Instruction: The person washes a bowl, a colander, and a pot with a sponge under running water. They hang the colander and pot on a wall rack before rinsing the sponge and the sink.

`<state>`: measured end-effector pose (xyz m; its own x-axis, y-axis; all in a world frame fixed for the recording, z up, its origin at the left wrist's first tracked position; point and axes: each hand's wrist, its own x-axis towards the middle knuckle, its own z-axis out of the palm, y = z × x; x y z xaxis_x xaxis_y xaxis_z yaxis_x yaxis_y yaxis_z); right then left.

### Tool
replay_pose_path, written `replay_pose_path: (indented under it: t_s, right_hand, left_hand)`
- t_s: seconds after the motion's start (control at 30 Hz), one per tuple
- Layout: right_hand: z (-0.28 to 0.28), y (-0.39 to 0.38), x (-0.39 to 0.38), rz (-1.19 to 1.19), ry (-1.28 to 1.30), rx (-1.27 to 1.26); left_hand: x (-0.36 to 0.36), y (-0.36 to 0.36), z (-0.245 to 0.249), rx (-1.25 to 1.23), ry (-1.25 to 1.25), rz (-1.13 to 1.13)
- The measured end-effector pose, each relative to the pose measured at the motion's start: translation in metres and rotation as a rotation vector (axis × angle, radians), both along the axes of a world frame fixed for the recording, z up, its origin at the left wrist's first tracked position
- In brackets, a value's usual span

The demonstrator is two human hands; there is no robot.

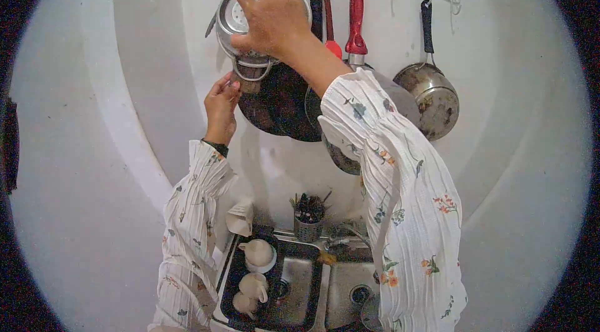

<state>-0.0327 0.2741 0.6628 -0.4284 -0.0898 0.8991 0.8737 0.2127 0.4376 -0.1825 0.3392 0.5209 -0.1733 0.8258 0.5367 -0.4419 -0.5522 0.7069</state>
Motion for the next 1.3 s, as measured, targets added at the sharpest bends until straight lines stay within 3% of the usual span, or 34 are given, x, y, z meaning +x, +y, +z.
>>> replay_pose_path:
  t_s: [0.2,0.43,0.8,0.97,1.03,1.13,1.3]
  right_hand:
    - [-0.001,-0.012,-0.013,-0.041,0.036,0.046]
    - [0.0,-0.011,-0.005,-0.012,0.075,0.056]
    - [0.0,-0.025,-0.01,-0.018,0.091,0.077]
    - [0.007,-0.026,-0.011,-0.036,0.09,0.004]
    - [0.009,-0.022,-0.01,-0.005,0.073,0.145]
    - [0.012,-0.019,-0.013,-0.013,0.075,0.106]
    - [0.012,-0.013,-0.013,0.042,-0.001,0.066]
  left_hand:
    - [0.011,-0.009,0.004,0.002,-0.01,0.029]
    - [-0.001,0.002,0.005,-0.034,-0.131,-0.118]
    - [-0.01,-0.002,0.013,0.055,-0.118,-0.304]
    - [0.005,-0.014,0.019,0.008,-0.097,-0.144]
    - [0.0,-0.008,0.014,-0.026,-0.089,-0.047]
    - [-0.004,-0.003,0.011,-0.056,-0.12,0.064]
    - [-0.006,0.002,0.005,-0.041,-0.133,0.076]
